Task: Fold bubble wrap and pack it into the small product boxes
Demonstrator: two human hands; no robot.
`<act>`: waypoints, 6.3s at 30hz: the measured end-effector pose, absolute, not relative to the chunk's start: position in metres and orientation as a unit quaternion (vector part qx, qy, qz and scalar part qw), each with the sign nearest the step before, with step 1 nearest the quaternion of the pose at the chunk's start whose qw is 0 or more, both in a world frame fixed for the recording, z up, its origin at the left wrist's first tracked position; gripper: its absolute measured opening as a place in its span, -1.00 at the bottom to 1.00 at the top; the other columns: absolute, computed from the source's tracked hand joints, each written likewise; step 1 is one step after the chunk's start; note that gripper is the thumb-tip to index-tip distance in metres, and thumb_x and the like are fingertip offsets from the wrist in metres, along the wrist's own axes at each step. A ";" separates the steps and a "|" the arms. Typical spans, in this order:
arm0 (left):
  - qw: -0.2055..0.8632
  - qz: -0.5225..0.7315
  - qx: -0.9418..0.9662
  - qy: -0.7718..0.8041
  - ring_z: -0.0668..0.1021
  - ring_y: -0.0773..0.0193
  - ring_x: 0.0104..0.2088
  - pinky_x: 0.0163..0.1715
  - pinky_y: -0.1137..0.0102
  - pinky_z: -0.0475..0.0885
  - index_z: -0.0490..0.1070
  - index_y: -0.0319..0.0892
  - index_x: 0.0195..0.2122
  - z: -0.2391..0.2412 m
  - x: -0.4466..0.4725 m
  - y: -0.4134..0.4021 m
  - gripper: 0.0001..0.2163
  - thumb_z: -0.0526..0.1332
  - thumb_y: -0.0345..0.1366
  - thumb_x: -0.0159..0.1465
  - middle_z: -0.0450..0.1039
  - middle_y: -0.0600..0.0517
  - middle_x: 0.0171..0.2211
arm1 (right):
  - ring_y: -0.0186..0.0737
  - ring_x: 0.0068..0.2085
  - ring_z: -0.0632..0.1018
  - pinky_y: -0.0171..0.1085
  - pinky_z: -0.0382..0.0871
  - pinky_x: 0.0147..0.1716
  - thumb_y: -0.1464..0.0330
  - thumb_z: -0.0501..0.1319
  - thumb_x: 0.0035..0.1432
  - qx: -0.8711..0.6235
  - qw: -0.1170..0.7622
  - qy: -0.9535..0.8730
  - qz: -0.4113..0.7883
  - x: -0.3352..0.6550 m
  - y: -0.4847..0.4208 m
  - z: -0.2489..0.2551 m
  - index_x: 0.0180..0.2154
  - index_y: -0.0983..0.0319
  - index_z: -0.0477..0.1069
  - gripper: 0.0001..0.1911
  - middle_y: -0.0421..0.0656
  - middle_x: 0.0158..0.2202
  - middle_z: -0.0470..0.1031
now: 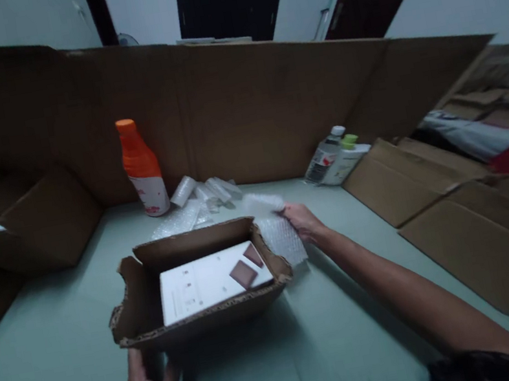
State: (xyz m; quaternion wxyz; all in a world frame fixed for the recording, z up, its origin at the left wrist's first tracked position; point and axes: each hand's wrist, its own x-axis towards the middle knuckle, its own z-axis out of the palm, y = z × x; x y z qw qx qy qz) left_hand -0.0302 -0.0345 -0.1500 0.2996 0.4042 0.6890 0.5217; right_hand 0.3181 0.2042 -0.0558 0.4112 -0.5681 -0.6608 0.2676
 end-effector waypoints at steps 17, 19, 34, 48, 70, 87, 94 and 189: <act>0.268 0.515 0.415 0.700 0.49 0.25 -0.36 -0.34 0.37 0.40 0.43 -0.14 -0.12 -0.108 -0.022 0.003 -0.59 0.34 -0.13 0.01 0.48 0.06 -0.32 | 0.01 0.06 0.53 -0.04 0.43 0.04 0.33 0.37 0.08 -0.425 0.339 -0.783 0.303 0.257 0.081 -0.075 0.19 0.26 0.34 -0.37 0.04 0.10 0.50; 0.267 0.541 0.422 0.677 0.46 0.28 -0.36 -0.31 0.38 0.39 0.41 -0.15 -0.14 -0.107 -0.021 0.028 -0.59 0.34 -0.14 -0.02 0.45 0.08 -0.33 | -0.01 0.03 0.55 -0.05 0.45 0.02 0.39 0.36 0.06 -0.451 0.348 -0.764 0.303 0.248 0.103 -0.075 0.16 0.29 0.36 -0.40 0.03 0.08 0.52; 0.334 0.444 0.445 0.703 0.49 -0.04 0.17 0.27 -0.06 0.29 0.50 -0.07 0.04 -0.132 -0.020 -0.082 -0.58 0.26 0.01 0.22 0.52 -0.08 0.09 | 0.13 0.24 0.41 0.12 0.34 0.13 0.27 0.27 0.20 -0.520 0.164 -0.833 0.095 0.395 0.023 -0.124 0.13 0.17 0.47 -0.54 0.06 0.25 0.40; 0.147 0.361 0.814 0.431 0.28 -0.05 0.35 0.24 -0.01 0.34 0.08 -0.13 0.38 -0.109 0.054 -0.115 -0.34 0.19 -0.48 0.24 0.26 -0.22 0.32 | -0.18 -0.22 0.58 -0.17 0.35 -0.09 0.38 0.18 0.33 -0.277 0.159 -0.895 0.311 0.279 -0.045 -0.059 -0.11 0.23 0.55 -0.81 -0.12 -0.26 0.65; 0.214 0.315 0.811 0.445 0.53 0.19 -0.44 -0.42 0.34 0.39 0.33 -0.10 -0.16 -0.100 0.033 -0.159 -0.68 0.06 -0.58 0.10 0.51 0.04 -0.42 | 0.06 0.23 0.40 0.14 0.30 0.14 0.38 0.18 0.30 -0.334 0.238 -0.909 0.078 0.269 -0.011 -0.093 0.03 0.20 0.49 -0.72 0.03 0.18 0.48; 0.368 0.249 0.764 0.468 0.58 0.17 -0.33 -0.29 0.36 0.45 0.45 -0.09 -0.24 -0.107 0.043 -0.158 -0.71 0.10 -0.54 0.07 0.56 0.03 -0.37 | -0.05 0.38 0.23 0.06 0.19 0.30 0.20 0.09 0.43 -0.184 0.095 -0.971 0.123 0.204 0.047 -0.126 0.23 0.22 0.33 -0.56 -0.03 0.34 0.30; 0.406 0.248 0.736 0.483 0.58 0.22 -0.35 -0.32 0.41 0.41 0.42 -0.09 -0.27 -0.104 0.042 -0.153 -0.78 0.09 -0.51 0.16 0.56 0.06 -0.38 | 0.03 0.37 0.25 0.12 0.20 0.25 0.29 0.07 0.42 -0.302 0.138 -0.940 0.075 0.226 0.042 -0.104 0.24 0.31 0.33 -0.56 0.08 0.31 0.32; 0.240 0.426 0.584 0.648 0.56 0.03 -0.01 -0.04 0.10 0.51 0.36 -0.16 0.14 -0.124 0.022 -0.102 -0.62 0.20 -0.14 0.35 0.49 -0.16 0.02 | 0.00 0.01 0.51 0.00 0.36 -0.02 0.47 0.20 0.27 -0.365 0.247 -0.885 0.148 0.221 -0.047 -0.113 0.06 0.23 0.43 -0.68 0.03 0.00 0.57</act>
